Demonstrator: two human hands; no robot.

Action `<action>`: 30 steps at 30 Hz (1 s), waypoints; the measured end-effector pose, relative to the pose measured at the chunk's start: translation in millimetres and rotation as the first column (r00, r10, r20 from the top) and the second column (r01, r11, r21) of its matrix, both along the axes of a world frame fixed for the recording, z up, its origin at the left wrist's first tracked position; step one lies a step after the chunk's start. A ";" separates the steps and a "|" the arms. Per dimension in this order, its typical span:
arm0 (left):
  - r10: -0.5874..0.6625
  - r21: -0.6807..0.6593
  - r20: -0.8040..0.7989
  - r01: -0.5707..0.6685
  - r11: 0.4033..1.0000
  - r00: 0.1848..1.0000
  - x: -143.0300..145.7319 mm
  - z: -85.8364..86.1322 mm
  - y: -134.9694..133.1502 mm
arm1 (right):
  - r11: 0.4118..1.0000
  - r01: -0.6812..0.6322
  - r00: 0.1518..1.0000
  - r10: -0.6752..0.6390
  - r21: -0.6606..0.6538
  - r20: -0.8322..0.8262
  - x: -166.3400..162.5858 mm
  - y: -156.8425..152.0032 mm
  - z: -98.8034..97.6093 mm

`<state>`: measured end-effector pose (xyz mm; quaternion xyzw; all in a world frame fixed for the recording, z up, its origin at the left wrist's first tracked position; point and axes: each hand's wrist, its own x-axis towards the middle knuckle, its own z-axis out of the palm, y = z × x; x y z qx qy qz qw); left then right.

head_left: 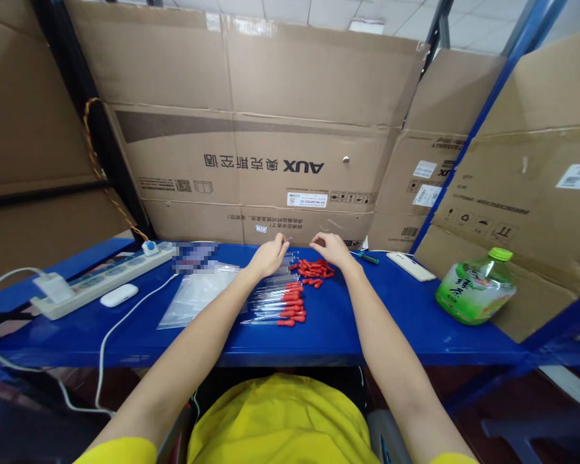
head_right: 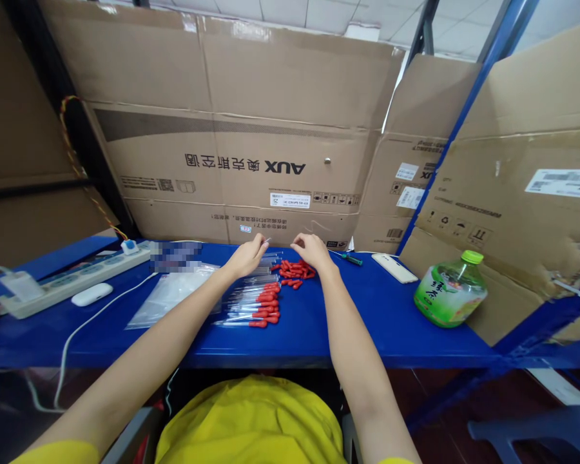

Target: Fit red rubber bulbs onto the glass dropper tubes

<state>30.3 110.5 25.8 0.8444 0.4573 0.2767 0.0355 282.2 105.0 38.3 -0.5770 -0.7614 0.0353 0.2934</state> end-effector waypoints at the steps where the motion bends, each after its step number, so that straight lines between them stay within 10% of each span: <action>1: 0.001 -0.010 0.000 -0.001 1.000 1.000 -1.2 -1.7 1.1 | 0.998 0.023 1.000 -0.022 -0.059 0.010 7.7 0.0 -1.5; 15: -0.167 0.069 -0.004 0.167 0.984 0.986 -0.7 -23.8 9.4 | 0.892 -0.080 0.997 0.065 -0.446 -0.049 30.0 1.3 -13.1; 30: -0.140 0.052 0.078 0.137 0.989 0.987 4.1 -20.7 3.9 | 0.966 -0.012 1.000 0.012 -0.258 -0.001 31.5 4.3 -5.6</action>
